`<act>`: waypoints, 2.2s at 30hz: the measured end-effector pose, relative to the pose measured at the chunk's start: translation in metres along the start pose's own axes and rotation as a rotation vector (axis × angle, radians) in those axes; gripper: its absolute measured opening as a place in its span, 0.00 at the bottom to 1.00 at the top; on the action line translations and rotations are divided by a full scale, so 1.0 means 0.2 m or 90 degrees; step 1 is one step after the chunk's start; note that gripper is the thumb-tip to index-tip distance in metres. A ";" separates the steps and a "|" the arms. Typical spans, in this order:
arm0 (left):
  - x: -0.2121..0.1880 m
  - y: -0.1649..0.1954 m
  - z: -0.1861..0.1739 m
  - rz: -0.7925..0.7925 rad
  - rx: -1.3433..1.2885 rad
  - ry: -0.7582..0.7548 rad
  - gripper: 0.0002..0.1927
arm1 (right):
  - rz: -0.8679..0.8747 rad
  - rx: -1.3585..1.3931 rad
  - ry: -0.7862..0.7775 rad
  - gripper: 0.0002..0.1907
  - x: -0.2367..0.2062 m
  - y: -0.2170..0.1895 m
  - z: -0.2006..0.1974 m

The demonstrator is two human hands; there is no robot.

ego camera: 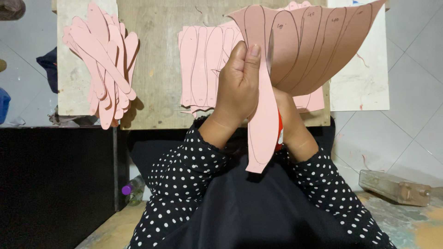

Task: The person cuts elongated pink pattern pieces from sheets of pink paper marked with drawn outlines, using red-handled scissors. They cut along the traced lines, set each finished piece onto a growing pile at the left of the table, and continue with the next outlined shape.

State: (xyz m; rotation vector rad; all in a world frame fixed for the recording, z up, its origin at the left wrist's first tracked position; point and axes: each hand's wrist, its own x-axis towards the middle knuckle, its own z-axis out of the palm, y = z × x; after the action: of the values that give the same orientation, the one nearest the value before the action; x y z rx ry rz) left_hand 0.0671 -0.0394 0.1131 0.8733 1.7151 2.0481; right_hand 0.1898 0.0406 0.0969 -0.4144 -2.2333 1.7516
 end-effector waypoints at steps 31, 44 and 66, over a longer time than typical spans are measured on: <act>0.03 0.01 -0.04 0.039 -0.053 0.068 0.13 | 0.040 -0.082 0.017 0.13 0.00 -0.01 0.03; 0.01 -0.01 0.00 0.059 -0.019 0.077 0.14 | -0.019 -0.066 0.022 0.13 -0.01 0.06 0.02; 0.02 -0.07 -0.02 0.014 0.030 0.069 0.15 | 0.035 -0.108 0.036 0.13 0.09 0.03 0.06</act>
State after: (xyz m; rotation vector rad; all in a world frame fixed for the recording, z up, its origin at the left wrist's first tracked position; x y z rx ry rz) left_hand 0.0590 -0.0368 0.1003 0.8133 1.8240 2.1126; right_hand 0.1689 0.0391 0.0887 -0.5594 -2.3589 1.5609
